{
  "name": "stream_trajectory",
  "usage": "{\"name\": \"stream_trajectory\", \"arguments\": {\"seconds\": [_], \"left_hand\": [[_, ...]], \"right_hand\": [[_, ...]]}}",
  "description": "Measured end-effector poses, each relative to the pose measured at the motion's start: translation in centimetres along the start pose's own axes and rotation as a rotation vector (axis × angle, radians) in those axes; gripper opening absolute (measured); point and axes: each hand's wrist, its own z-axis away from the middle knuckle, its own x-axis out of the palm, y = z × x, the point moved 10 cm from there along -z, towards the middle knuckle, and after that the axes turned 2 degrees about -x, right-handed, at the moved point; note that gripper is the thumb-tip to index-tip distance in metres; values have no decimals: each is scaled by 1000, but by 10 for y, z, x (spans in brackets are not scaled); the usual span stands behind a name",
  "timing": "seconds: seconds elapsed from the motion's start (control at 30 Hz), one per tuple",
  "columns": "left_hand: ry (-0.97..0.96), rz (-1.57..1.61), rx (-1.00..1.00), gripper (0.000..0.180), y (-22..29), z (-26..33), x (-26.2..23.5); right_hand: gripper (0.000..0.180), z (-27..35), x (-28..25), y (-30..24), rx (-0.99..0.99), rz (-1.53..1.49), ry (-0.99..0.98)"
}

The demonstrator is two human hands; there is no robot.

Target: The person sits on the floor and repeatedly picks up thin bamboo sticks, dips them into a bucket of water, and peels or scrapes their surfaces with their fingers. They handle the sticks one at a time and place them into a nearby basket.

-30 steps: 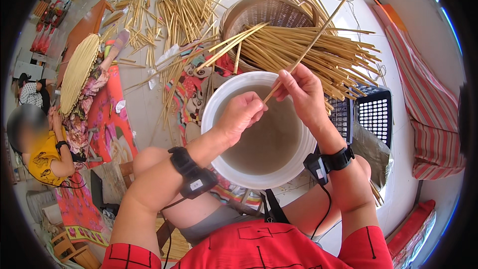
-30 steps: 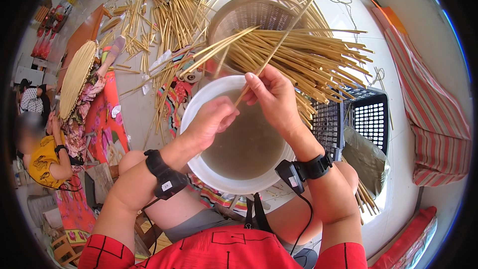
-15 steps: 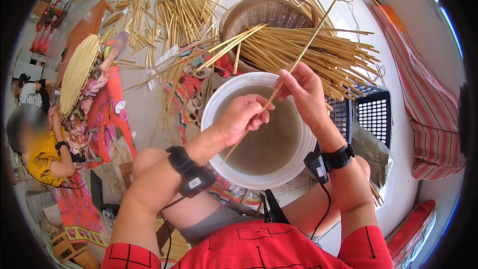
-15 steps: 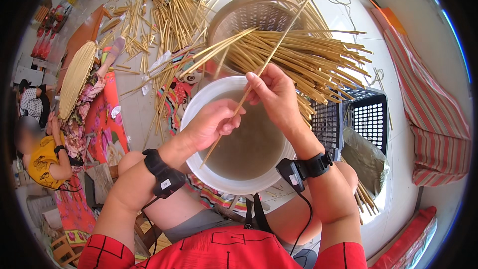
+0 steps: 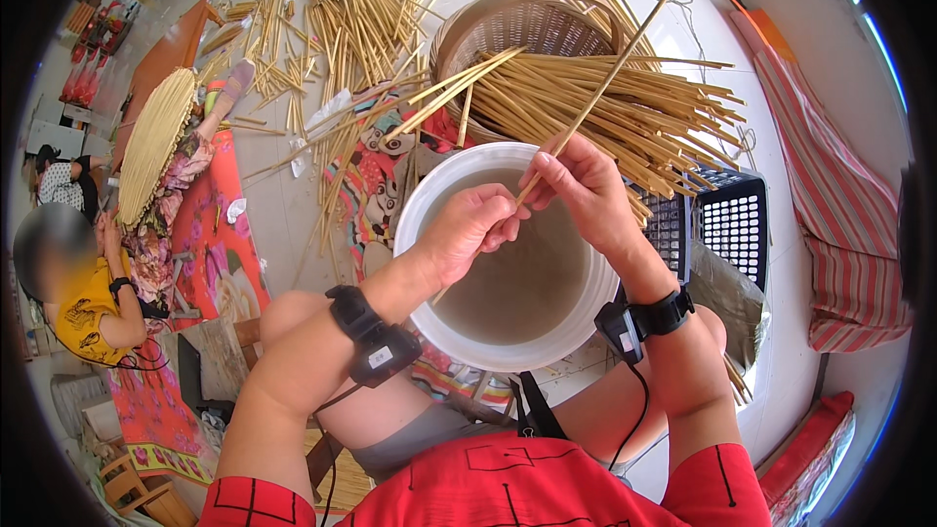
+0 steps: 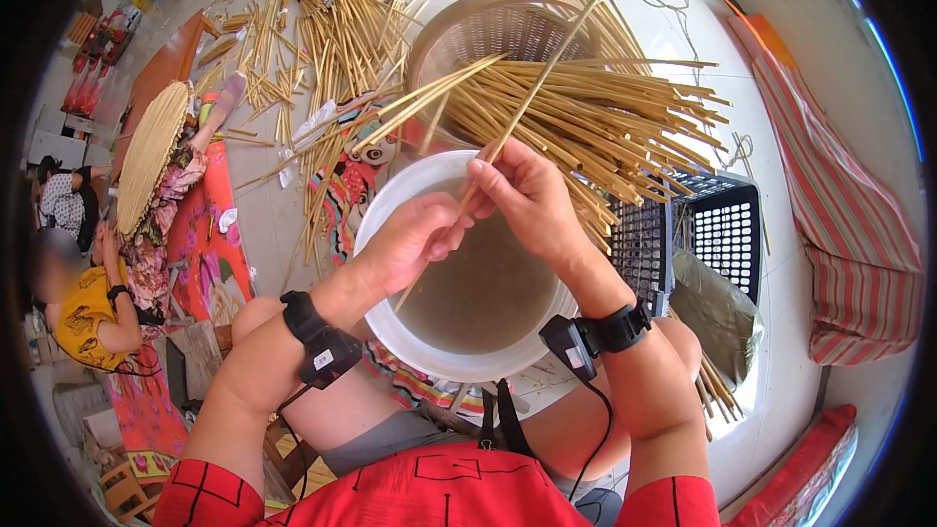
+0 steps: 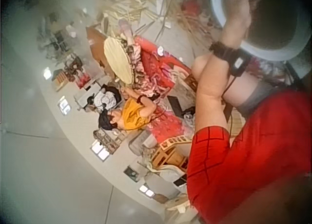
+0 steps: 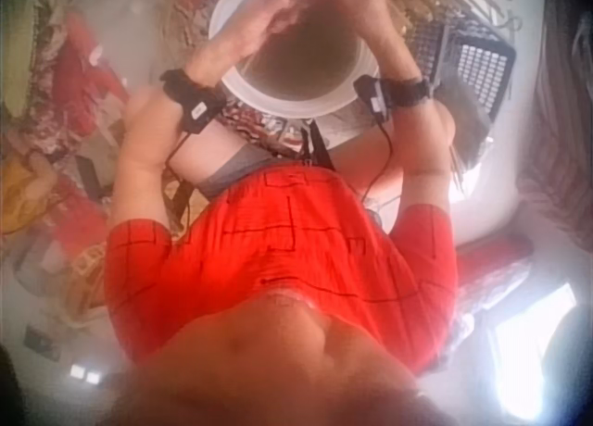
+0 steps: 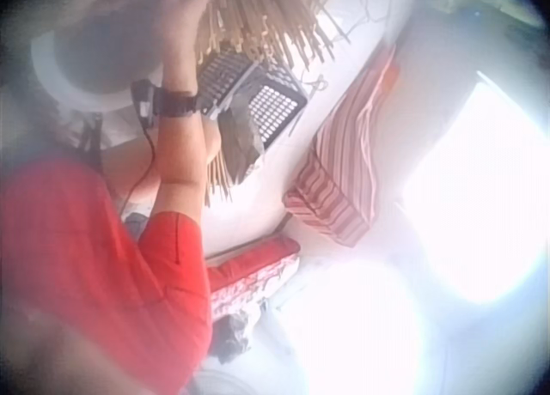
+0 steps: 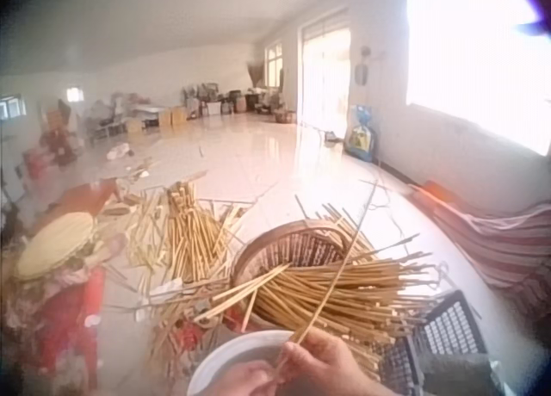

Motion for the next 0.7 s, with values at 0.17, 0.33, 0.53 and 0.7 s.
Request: {"name": "stream_trajectory", "arguments": {"seconds": [0.17, 0.33, 0.53, 0.7], "left_hand": [[4, -21, 41, 21, 7, 2, 5], [8, -24, 38, 29, 6, 0, 9], [-61, -6, 10, 32, 3, 1, 14], [-65, -39, -50, 34, -4, 3, 21]], "right_hand": [[14, -1, -5, 0, -2, 24, 15], [14, -3, -8, -3, 6, 2, 33], [17, -3, -16, 4, 25, 20, 52], [20, -2, -25, 5, 79, 130, 163]]}}
